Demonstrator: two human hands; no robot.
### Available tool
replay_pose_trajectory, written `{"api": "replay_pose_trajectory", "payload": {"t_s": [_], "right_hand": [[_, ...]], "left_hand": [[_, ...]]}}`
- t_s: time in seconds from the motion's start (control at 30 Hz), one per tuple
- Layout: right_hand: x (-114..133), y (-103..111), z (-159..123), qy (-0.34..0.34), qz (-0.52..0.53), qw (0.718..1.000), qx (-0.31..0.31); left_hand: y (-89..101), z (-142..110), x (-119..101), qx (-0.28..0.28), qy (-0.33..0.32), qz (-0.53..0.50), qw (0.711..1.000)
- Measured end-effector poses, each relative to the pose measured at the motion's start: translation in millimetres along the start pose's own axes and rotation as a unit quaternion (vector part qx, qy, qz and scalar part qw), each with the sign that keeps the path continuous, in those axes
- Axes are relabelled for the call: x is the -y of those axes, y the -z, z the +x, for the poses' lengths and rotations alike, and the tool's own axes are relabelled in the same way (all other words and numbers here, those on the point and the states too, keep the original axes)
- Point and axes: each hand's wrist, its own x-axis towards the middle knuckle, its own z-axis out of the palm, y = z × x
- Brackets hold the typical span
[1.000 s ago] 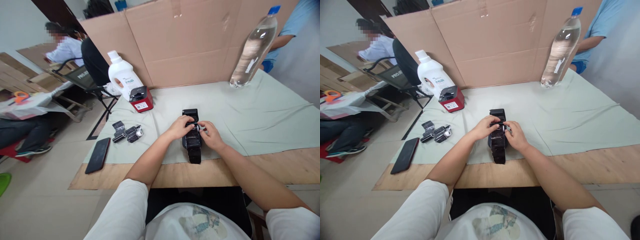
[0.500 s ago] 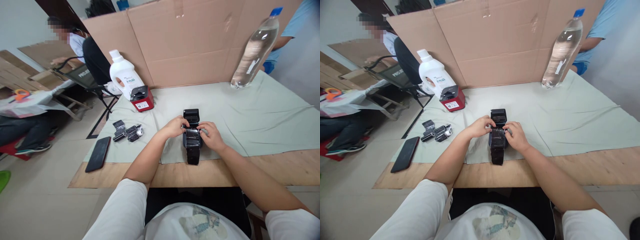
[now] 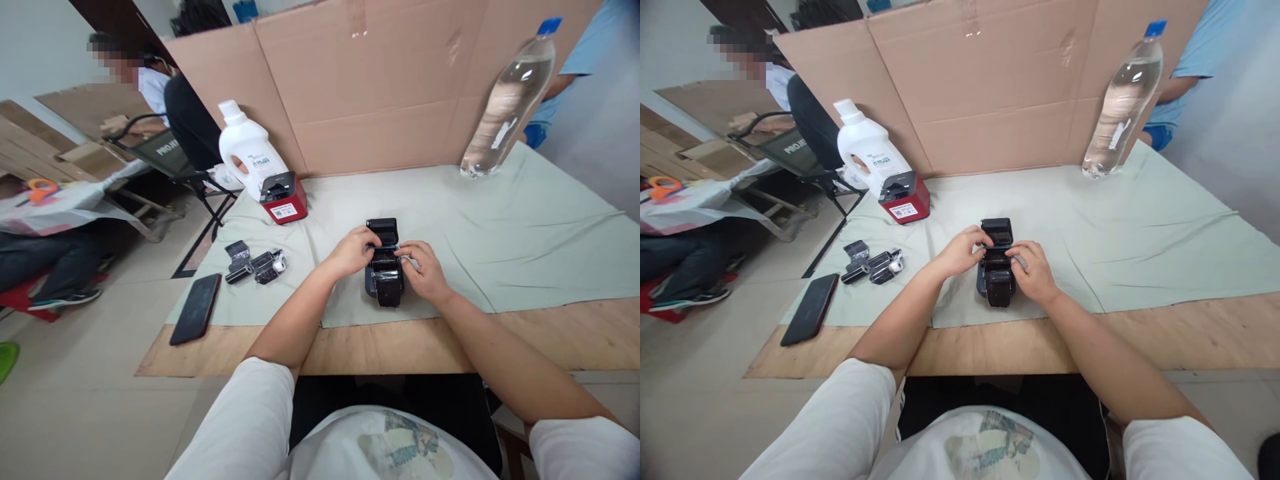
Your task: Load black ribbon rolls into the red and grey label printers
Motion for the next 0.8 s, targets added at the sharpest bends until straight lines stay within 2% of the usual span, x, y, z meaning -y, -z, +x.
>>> {"api": "replay_pose_trajectory", "payload": {"t_s": [0.07, 0.1, 0.27, 0.37, 0.47, 0.6, 0.67, 0.73, 0.8], "right_hand": [[0, 0, 0, -0.007, 0.006, 1.0, -0.011], [-1, 0, 1, -0.014, 0.01, 1.0, -0.017], [-5, 0, 3, -0.059, 0.035, 0.997, -0.041], [-8, -1, 5, -0.084, 0.039, 0.995, -0.044], [-13, -2, 4, -0.113, 0.037, 0.992, -0.034], [-25, -8, 2, -0.116, 0.002, 0.993, 0.003], [-29, -11, 0, -0.103, -0.027, 0.994, 0.031], [-30, -12, -1, -0.097, -0.038, 0.993, 0.06], [-28, -11, -2, -0.109, -0.018, 0.991, 0.08]], "left_hand": [[-2.4, 3, 7, -0.086, 0.028, -0.023, 0.996], [-3.7, 4, 11, -0.107, 0.042, -0.046, 0.992], [-5.2, 5, 17, -0.08, 0.099, -0.234, 0.964], [-1.2, 3, 13, -0.072, 0.092, -0.27, 0.956], [-0.7, -1, 13, -0.027, 0.095, -0.237, 0.967], [-10.7, -11, 18, -0.048, 0.129, -0.077, 0.988], [-18.3, -19, 18, -0.014, 0.139, -0.027, 0.99], [-25.6, -27, 16, 0.021, 0.14, -0.026, 0.99], [-31.4, -35, 14, 0.014, 0.136, -0.055, 0.989]]}}
